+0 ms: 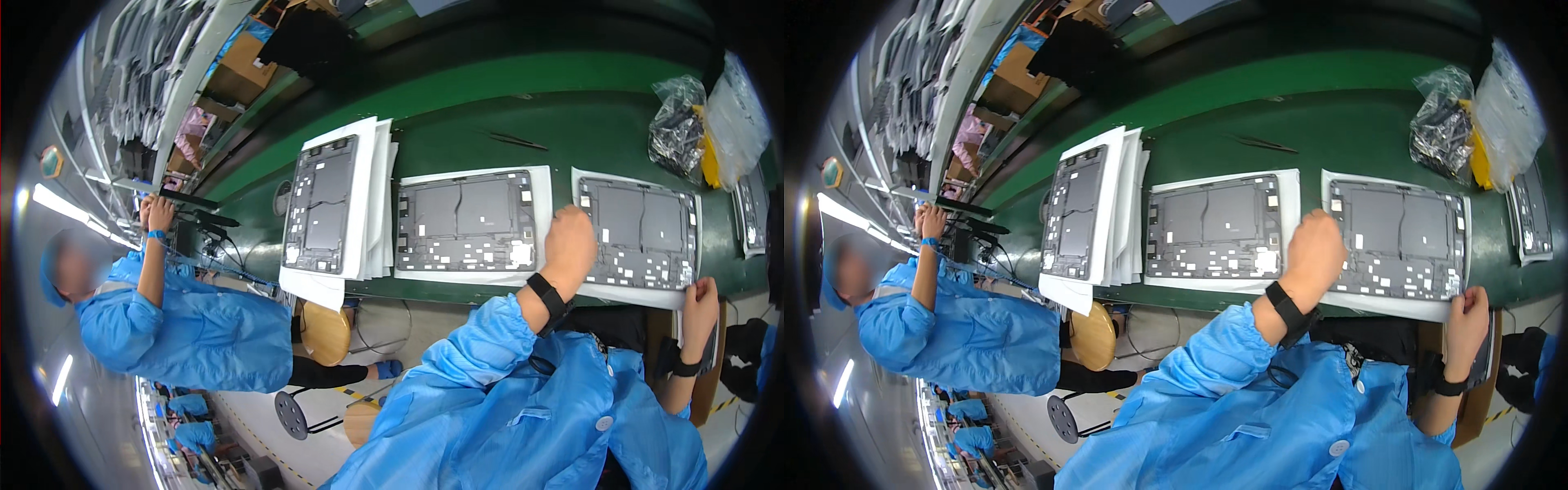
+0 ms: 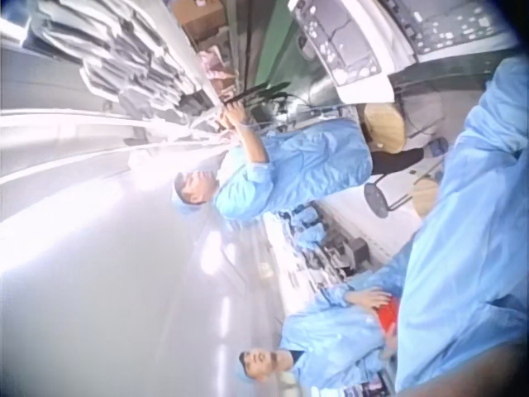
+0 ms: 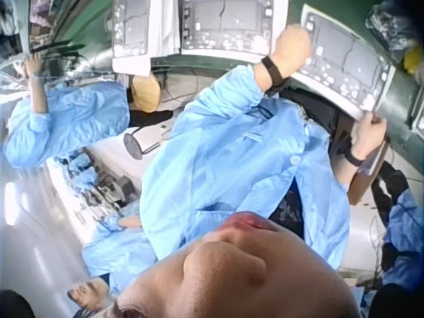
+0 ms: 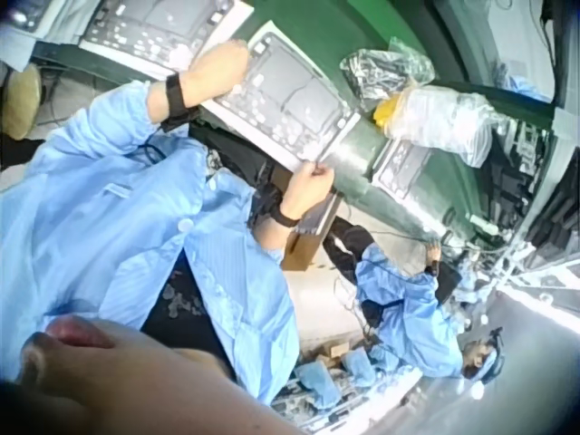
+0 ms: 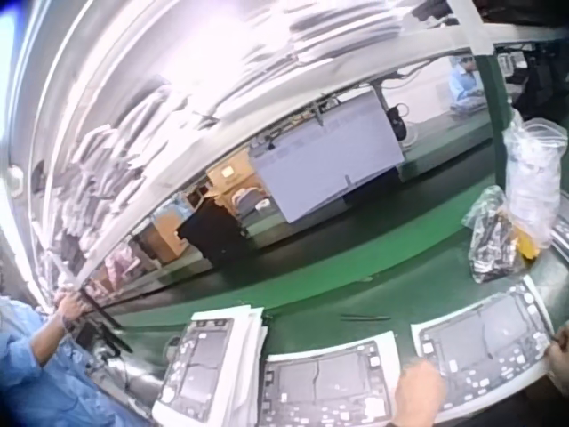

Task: Assembling internal frames and electronic components of tablet devices on an assembly line.

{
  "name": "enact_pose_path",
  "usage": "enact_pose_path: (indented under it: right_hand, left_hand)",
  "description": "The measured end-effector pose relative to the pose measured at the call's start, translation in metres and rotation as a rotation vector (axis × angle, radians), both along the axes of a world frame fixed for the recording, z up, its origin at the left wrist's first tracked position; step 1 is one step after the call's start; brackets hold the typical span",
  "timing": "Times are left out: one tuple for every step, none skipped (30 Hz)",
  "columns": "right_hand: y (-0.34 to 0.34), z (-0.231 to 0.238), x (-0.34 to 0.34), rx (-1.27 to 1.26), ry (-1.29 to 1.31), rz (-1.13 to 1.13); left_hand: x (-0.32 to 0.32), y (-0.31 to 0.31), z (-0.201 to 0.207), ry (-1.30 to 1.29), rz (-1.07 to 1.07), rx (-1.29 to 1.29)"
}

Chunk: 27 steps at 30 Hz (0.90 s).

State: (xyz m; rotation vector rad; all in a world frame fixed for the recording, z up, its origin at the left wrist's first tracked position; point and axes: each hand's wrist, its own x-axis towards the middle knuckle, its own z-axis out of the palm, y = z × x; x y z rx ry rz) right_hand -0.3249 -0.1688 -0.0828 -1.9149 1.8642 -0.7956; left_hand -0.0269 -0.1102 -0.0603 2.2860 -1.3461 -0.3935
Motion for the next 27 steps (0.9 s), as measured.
enact_pose_path:
  right_hand:
    - [0.000, 0.002, -0.003, 0.066, 0.057, -0.002]
    - [0.000, -0.002, -0.010, 0.088, 0.009, 0.020]
    - [-0.002, -0.010, -0.018, 0.111, -0.039, 0.043]
    - [-0.003, -0.019, -0.034, 0.092, -0.110, 0.067]
    - [-0.005, -0.025, -0.041, 0.077, -0.183, 0.102]
    - [-0.008, -0.031, -0.047, 0.112, -0.228, 0.104]
    - [-0.011, -0.036, -0.050, 0.109, -0.229, 0.112]
    - [-0.014, -0.041, -0.053, 0.126, -0.352, 0.116]
    - [-0.016, -0.046, -0.056, 0.143, -0.473, 0.120]
    - [-0.013, -0.041, -0.056, 0.199, -0.492, 0.105]
    - [-0.011, -0.038, -0.055, 0.193, -0.489, 0.110]
    - [-0.007, -0.035, -0.052, 0.228, -0.655, 0.096]
    - [-0.004, -0.033, -0.052, 0.264, -0.821, 0.082]
    - [-0.004, -0.030, -0.060, 0.339, -0.812, 0.124]
    - [-0.004, -0.028, -0.063, 0.333, -0.809, 0.128]
    - [-0.002, -0.023, -0.060, 0.387, -0.970, 0.162]
    - [0.000, -0.017, -0.060, 0.442, -1.128, 0.196]
    - [-0.004, -0.019, -0.070, 0.503, -1.155, 0.334]
    - [-0.001, -0.010, -0.064, 0.500, -1.155, 0.339]
    - [0.006, 0.003, -0.051, 0.552, -1.287, 0.315]
    - [0.011, 0.014, -0.036, 0.606, -1.419, 0.289]
    - [0.012, 0.024, -0.026, 0.610, -1.409, 0.360]
    - [0.011, 0.025, -0.020, 0.605, -1.405, 0.356]
    - [0.012, 0.022, -0.012, 0.559, -1.298, 0.309]
    - [0.013, 0.023, -0.003, 0.514, -1.190, 0.264]
    - [0.016, 0.026, 0.008, 0.492, -1.182, 0.265]
    - [0.016, 0.028, 0.012, 0.500, -1.176, 0.276]
  left_hand:
    - [-0.001, 0.000, -0.002, -0.014, 0.014, -0.004]
    - [-0.002, 0.000, -0.001, 0.034, 0.021, -0.044]
    - [-0.002, 0.002, -0.001, 0.082, 0.028, -0.083]
    - [-0.005, 0.002, 0.006, 0.173, 0.031, -0.092]
    - [-0.002, 0.003, 0.008, 0.165, 0.040, -0.096]
    - [0.001, 0.003, 0.009, 0.285, 0.015, -0.091]
    - [0.000, 0.002, 0.009, 0.410, -0.012, -0.086]
    - [0.000, 0.004, 0.005, 0.460, 0.010, -0.139]
    - [-0.001, 0.008, 0.003, 0.460, 0.015, -0.145]
    - [-0.001, 0.012, 0.007, 0.506, 0.017, -0.172]
    - [-0.002, 0.014, 0.009, 0.552, 0.018, -0.199]
    - [-0.004, 0.016, 0.008, 0.554, 0.019, -0.207]
    - [-0.007, 0.019, 0.008, 0.573, 0.017, -0.284]
    - [-0.009, 0.022, 0.008, 0.591, 0.015, -0.362]
    - [-0.009, 0.025, 0.009, 0.593, 0.015, -0.369]
    - [-0.009, 0.028, 0.014, 0.625, -0.012, -0.420]
    - [-0.007, 0.033, 0.024, 0.659, -0.038, -0.469]
    - [-0.001, 0.041, 0.035, 0.704, -0.054, -0.425]
    - [0.003, 0.049, 0.044, 0.702, -0.054, -0.430]
    - [0.006, 0.058, 0.049, 0.692, -0.031, -0.445]
    - [0.010, 0.067, 0.056, 0.680, -0.007, -0.459]
    - [0.018, 0.074, 0.066, 0.734, -0.011, -0.368]
    - [0.021, 0.076, 0.064, 0.740, -0.015, -0.369]
    - [0.025, 0.081, 0.066, 0.735, -0.057, -0.429]
    - [0.029, 0.086, 0.069, 0.730, -0.098, -0.489]
    - [0.033, 0.094, 0.073, 0.778, -0.073, -0.356]
    - [0.036, 0.097, 0.072, 0.778, -0.060, -0.362]
